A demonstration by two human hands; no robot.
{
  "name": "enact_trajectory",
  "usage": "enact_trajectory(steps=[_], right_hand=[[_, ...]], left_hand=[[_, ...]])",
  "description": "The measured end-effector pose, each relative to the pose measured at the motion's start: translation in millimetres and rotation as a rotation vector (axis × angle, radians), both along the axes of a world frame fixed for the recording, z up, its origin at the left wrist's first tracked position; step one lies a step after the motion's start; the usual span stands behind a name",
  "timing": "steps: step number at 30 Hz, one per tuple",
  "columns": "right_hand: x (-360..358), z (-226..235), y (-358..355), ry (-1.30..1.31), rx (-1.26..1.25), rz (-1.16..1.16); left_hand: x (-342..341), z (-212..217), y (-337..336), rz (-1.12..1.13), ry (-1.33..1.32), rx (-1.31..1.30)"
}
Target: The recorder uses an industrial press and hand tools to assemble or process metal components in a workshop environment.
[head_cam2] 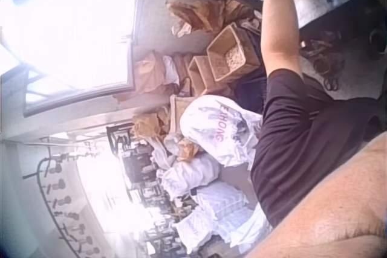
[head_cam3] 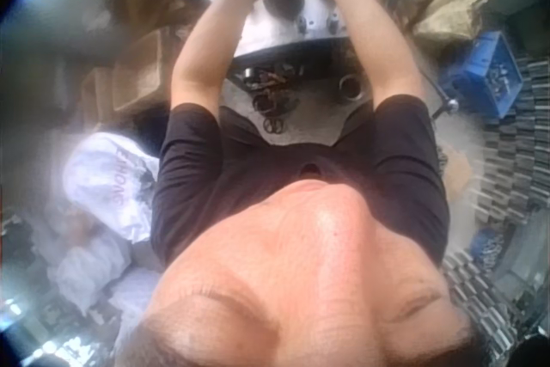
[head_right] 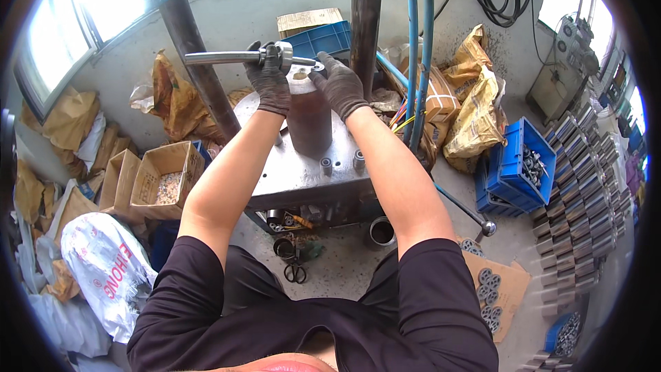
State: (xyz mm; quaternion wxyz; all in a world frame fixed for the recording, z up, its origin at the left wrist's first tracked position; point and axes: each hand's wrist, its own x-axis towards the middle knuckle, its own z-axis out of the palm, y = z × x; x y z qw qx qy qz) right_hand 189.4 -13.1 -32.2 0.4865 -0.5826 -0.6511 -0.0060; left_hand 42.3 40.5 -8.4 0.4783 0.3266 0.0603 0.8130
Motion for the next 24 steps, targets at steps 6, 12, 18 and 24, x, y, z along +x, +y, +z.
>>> enact_trajectory(steps=[6,12,18,24], right_hand=[[-3,11,-6,-0.111,-0.073,-0.034],[7,17,-26,-0.154,-0.099,-0.041],[29,58,-151,-0.539,-0.106,0.139],[111,72,-306,-0.881,-0.39,0.058]], left_hand=[[-3,2,-8,-0.139,0.149,0.136],[7,34,-11,-0.207,0.294,0.015],[4,56,-7,-0.034,0.645,0.045],[15,74,-22,0.097,0.826,-0.091]])
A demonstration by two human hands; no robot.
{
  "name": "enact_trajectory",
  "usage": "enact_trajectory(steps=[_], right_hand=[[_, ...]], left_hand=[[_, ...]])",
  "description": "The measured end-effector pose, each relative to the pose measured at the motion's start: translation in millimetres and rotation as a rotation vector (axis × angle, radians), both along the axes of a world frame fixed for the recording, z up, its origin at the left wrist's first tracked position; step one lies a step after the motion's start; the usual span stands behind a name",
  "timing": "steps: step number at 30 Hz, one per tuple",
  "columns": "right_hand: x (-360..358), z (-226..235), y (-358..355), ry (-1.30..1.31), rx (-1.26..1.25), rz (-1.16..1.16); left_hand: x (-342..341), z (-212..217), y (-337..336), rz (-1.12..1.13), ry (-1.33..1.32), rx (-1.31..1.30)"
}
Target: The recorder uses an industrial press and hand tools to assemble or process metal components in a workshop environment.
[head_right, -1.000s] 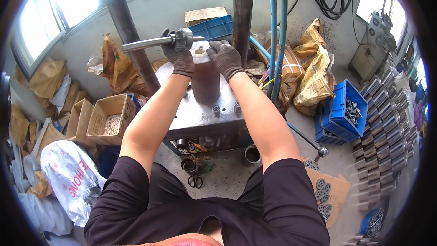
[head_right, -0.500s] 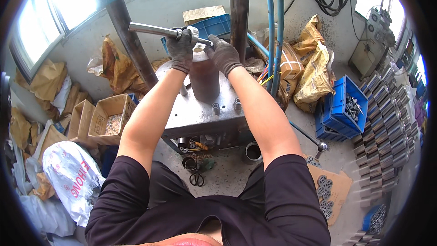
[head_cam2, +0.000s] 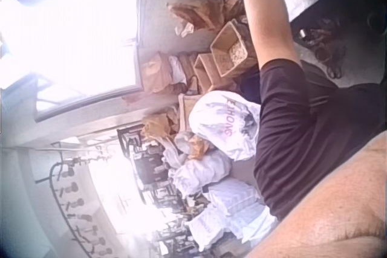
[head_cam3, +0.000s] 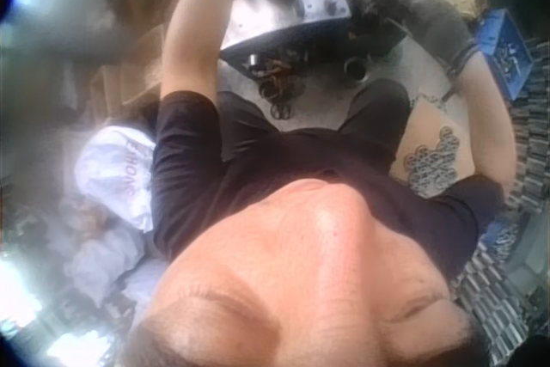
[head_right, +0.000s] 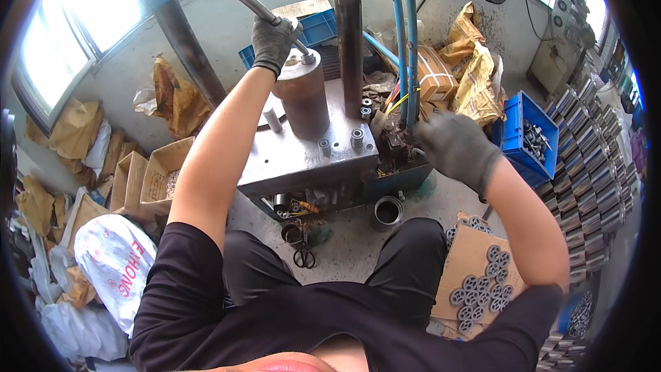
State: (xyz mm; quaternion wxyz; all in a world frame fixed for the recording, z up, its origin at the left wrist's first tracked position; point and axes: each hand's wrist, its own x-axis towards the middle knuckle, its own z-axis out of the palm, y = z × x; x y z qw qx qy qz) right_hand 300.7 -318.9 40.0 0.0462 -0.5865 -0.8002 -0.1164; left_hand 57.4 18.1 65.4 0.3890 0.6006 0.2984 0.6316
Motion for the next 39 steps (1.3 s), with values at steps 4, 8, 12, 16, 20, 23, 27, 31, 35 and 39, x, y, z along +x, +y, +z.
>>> enact_trajectory(steps=[4,8,12,16,20,23,27,31,35,39], right_hand=[[38,-17,-83,0.059,-0.145,-0.075],[32,-45,-101,0.242,0.029,-0.115],[35,-41,-49,0.24,0.424,-0.129],[59,-10,24,0.193,0.585,-0.186],[75,3,82,0.185,0.56,-0.321],[83,4,96,0.145,0.557,-0.358],[79,6,96,0.16,0.512,-0.399],[83,8,94,0.177,0.444,-0.43],[79,9,96,0.166,0.411,-0.439],[76,10,88,0.173,0.408,-0.418]], left_hand=[[7,8,-22,0.094,0.067,0.025],[-3,6,-11,0.094,0.117,0.014],[-4,1,1,0.034,0.028,0.064],[-6,3,-7,0.198,0.279,0.142],[-8,4,0,0.212,0.367,0.114],[-2,3,8,0.179,0.255,0.096],[-1,8,24,0.141,0.289,0.078],[9,8,32,0.119,0.377,0.063],[6,18,41,0.237,0.639,0.154],[16,28,43,0.272,0.805,0.202]])
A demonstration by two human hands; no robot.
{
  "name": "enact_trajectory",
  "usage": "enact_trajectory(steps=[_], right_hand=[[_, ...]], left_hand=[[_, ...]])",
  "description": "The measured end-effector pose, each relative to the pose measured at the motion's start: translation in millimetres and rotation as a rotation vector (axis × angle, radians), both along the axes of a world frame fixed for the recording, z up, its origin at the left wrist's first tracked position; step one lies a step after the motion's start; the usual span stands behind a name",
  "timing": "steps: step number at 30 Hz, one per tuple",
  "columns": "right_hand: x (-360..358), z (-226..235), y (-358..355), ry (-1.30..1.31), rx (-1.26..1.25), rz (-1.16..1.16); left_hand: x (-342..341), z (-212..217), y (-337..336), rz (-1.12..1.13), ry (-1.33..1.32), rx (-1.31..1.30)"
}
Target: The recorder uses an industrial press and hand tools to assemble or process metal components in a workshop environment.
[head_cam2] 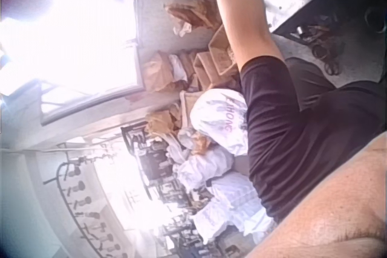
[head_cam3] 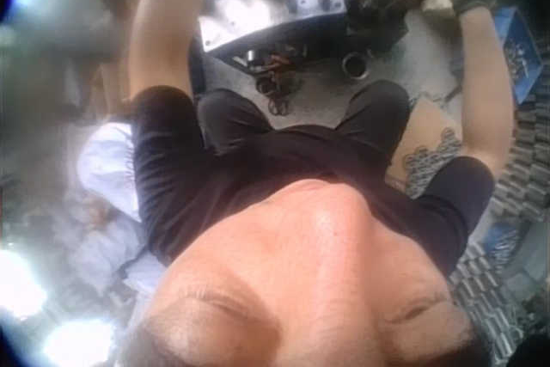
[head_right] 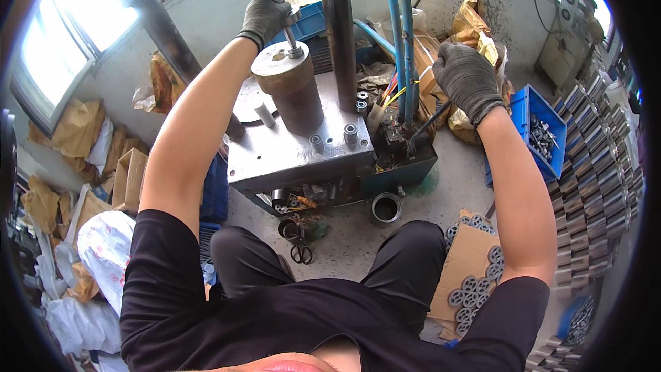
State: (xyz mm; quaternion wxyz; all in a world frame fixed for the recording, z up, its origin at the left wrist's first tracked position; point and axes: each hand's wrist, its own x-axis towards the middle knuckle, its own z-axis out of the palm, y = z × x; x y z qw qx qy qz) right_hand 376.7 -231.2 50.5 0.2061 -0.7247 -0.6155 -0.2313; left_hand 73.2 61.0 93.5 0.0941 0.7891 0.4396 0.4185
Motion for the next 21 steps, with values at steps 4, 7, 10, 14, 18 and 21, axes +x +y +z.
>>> enact_trajectory(steps=[4,7,10,14,18,21], right_hand=[[-4,-3,-12,-0.004,0.013,-0.027],[-8,-9,-28,-0.016,0.024,-0.019],[-8,-20,-54,-0.054,0.062,0.11],[-26,-32,-99,-0.004,0.002,0.18],[-43,-54,-159,0.173,-0.335,0.212],[-65,-67,-190,0.166,-0.596,0.234]], left_hand=[[5,10,-2,0.028,0.15,0.052],[11,11,-8,0.037,0.073,-0.003],[12,9,-12,0.014,-0.003,-0.033],[5,-2,6,-0.019,-0.093,-0.032],[4,-7,7,-0.11,-0.138,-0.046],[1,0,-8,-0.066,-0.085,-0.047]])
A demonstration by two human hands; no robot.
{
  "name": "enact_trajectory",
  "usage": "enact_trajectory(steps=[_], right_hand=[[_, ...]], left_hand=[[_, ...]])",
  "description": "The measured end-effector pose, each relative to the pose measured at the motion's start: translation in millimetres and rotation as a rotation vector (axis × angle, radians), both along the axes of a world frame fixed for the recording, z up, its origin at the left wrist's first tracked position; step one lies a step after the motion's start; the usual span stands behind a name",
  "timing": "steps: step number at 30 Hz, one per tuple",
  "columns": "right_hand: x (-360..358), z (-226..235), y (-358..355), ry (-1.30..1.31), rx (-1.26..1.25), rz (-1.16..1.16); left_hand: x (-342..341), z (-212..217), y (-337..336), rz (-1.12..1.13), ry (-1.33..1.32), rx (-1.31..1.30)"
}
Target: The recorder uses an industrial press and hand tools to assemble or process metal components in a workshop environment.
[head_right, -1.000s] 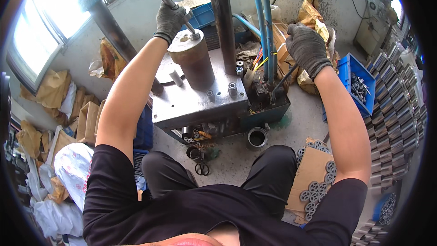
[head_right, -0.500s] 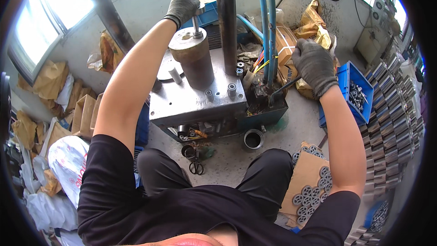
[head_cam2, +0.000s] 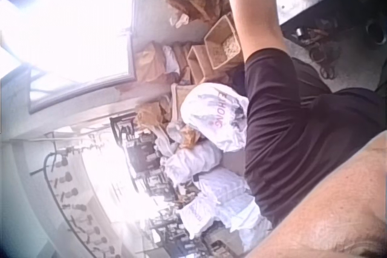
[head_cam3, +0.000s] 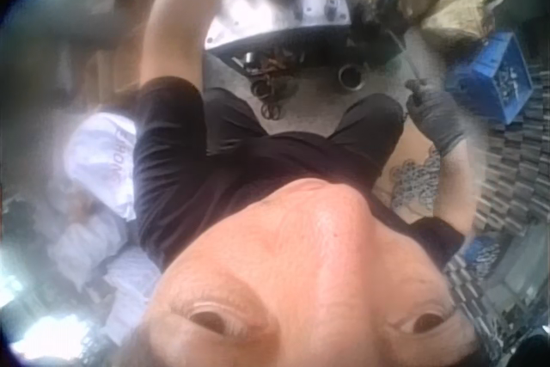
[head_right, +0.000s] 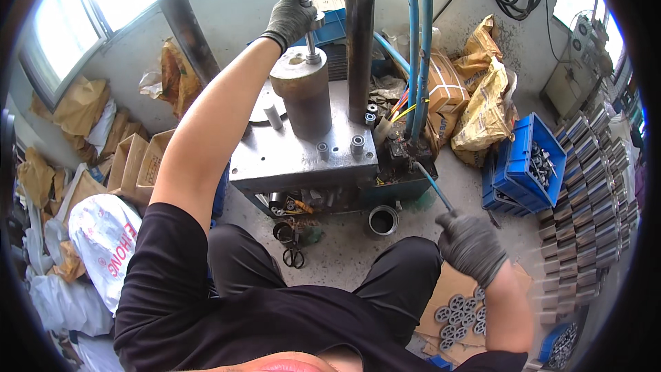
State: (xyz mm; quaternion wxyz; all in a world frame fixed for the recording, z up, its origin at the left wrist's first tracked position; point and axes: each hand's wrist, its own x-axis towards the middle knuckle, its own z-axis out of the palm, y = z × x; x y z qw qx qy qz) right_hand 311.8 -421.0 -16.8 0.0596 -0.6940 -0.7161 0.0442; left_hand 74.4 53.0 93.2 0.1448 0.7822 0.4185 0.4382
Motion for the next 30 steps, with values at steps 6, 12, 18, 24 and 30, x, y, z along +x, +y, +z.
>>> enact_trajectory(steps=[6,12,18,24,30], right_hand=[[-2,-32,-31,0.031,-0.137,-0.03],[-5,-38,-34,0.06,-0.113,-0.045],[-5,-27,-29,0.085,-0.133,-0.062],[9,-18,-19,0.123,-0.092,-0.038],[11,-19,-15,0.249,0.045,-0.044]], left_hand=[[6,2,3,0.025,0.02,0.025],[-1,4,3,0.046,0.017,0.001],[1,5,-12,0.037,0.031,0.02],[1,9,-20,0.025,0.005,-0.003],[3,7,-13,0.063,0.048,0.037]])
